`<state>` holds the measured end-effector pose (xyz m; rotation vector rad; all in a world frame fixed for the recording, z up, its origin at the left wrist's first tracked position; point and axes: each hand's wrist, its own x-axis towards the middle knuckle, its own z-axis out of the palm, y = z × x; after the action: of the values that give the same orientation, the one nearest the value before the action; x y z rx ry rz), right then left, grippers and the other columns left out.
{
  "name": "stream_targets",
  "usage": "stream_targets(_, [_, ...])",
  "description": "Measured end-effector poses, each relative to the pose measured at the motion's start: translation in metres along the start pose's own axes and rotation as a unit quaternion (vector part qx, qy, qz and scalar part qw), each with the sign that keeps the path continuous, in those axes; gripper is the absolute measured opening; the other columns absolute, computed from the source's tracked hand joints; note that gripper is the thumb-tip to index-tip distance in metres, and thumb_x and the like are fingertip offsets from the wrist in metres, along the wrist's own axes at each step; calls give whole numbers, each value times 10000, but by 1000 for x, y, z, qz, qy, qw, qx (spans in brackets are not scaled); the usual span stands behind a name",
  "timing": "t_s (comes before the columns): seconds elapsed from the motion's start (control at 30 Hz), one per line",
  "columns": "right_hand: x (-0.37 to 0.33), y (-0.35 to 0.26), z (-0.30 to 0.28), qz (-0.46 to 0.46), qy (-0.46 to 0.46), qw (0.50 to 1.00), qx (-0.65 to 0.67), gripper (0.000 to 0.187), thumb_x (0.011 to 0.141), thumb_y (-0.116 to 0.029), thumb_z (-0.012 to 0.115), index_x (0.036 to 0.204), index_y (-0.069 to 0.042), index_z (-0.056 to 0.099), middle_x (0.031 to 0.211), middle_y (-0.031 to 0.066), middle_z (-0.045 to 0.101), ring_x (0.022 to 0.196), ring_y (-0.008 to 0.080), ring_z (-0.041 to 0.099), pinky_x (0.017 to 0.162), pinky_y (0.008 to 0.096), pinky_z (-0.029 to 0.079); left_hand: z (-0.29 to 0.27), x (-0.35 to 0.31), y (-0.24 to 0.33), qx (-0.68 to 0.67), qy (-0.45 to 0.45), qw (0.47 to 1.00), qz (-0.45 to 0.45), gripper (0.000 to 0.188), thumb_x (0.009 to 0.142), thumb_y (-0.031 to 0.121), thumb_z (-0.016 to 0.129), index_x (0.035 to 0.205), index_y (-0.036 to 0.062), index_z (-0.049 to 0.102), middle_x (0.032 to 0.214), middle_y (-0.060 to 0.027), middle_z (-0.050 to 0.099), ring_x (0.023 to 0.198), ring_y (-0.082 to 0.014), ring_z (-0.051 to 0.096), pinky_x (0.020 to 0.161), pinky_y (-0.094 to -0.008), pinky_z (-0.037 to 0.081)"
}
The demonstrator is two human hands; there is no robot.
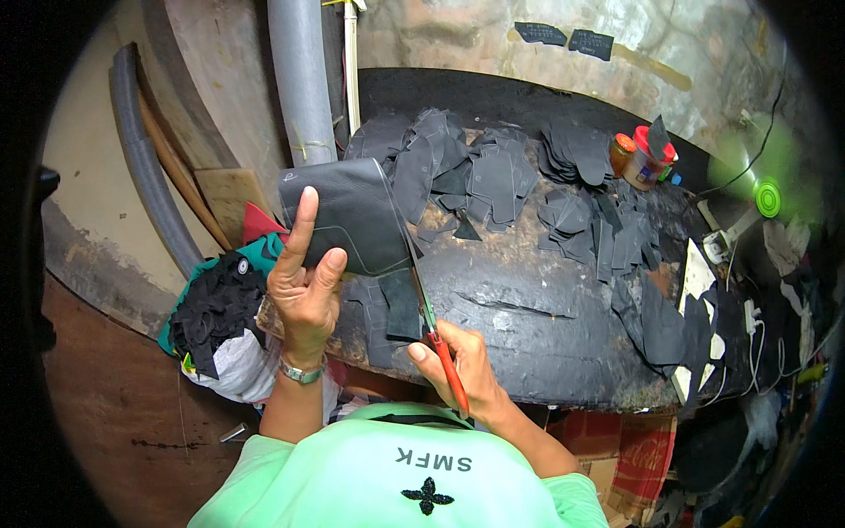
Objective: The person uses red-handled scissors to cut black rubber pieces along marked outlines on a workbench. The person repeatedly picks up pieces, cuts them, and places the finished parts on the table.
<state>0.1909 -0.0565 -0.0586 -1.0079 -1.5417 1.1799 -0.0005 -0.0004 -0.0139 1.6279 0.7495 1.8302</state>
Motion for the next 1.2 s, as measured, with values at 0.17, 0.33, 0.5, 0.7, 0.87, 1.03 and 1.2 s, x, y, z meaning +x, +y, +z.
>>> stream_targets(0.17, [2, -2, -1, 1, -12, 1000, 4, 385, 875, -336, 647, 715, -12, 516, 551, 10, 409, 546, 90, 377, 476, 280, 326, -2, 0, 2, 17, -6, 1000, 4, 530, 865, -30, 620, 1372, 46, 484, 1393, -74, 505, 638, 61, 392, 508, -111, 332])
stream_targets(0.33, [12, -12, -7, -42, -5, 999, -26, 420, 875, -394, 631, 755, -4, 533, 559, 53, 446, 548, 121, 415, 494, 302, 367, 1, -2, 5, 73, -35, 996, 47, 555, 852, -18, 643, 1378, 52, 480, 1349, -104, 540, 748, 34, 485, 584, -115, 389])
stream_targets(0.5, [11, -12, -6, -16, -7, 1000, -26, 406, 887, -380, 627, 748, -9, 536, 559, 31, 442, 543, 107, 403, 487, 291, 353, 1, -4, 10, 66, -29, 997, 20, 556, 841, -15, 659, 1368, 56, 495, 1314, -107, 568, 842, -3, 541, 662, -137, 432])
stream_targets(0.7, [5, -2, -3, -29, -15, 999, 24, 326, 894, -304, 632, 761, -15, 561, 565, -16, 413, 549, 72, 376, 484, 267, 329, -7, 8, 8, 64, -33, 997, 39, 469, 818, -21, 670, 1276, 36, 587, 1240, -119, 608, 1118, -165, 560, 972, -279, 421])
stream_targets(0.87, [7, -7, -9, -6, -42, 999, 1, 382, 878, -374, 630, 813, -2, 570, 579, 13, 443, 555, 104, 402, 508, 292, 362, -16, 13, 16, -26, -113, 993, -37, 614, 755, -61, 637, 1348, -30, 482, 1407, -151, 463, 1302, -196, 425, 1097, -315, 297])
stream_targets(1.03, [15, -9, -9, -35, -55, 997, -37, 462, 859, -455, 615, 863, 3, 556, 606, 76, 478, 580, 148, 436, 547, 337, 393, -21, 13, 23, -20, -177, 983, -50, 740, 721, -25, 642, 1405, -77, 365, 1486, -172, 357, 1401, -221, 296, 1155, -334, 174])
stream_targets(1.2, [12, -6, -5, -30, -47, 998, -29, 431, 859, -409, 632, 775, -1, 522, 578, 64, 438, 558, 133, 413, 517, 320, 368, -26, 14, 23, 7, -190, 982, -16, 750, 719, -10, 627, 1410, -85, 347, 1488, -173, 353, 1407, -228, 281, 1156, -339, 162])
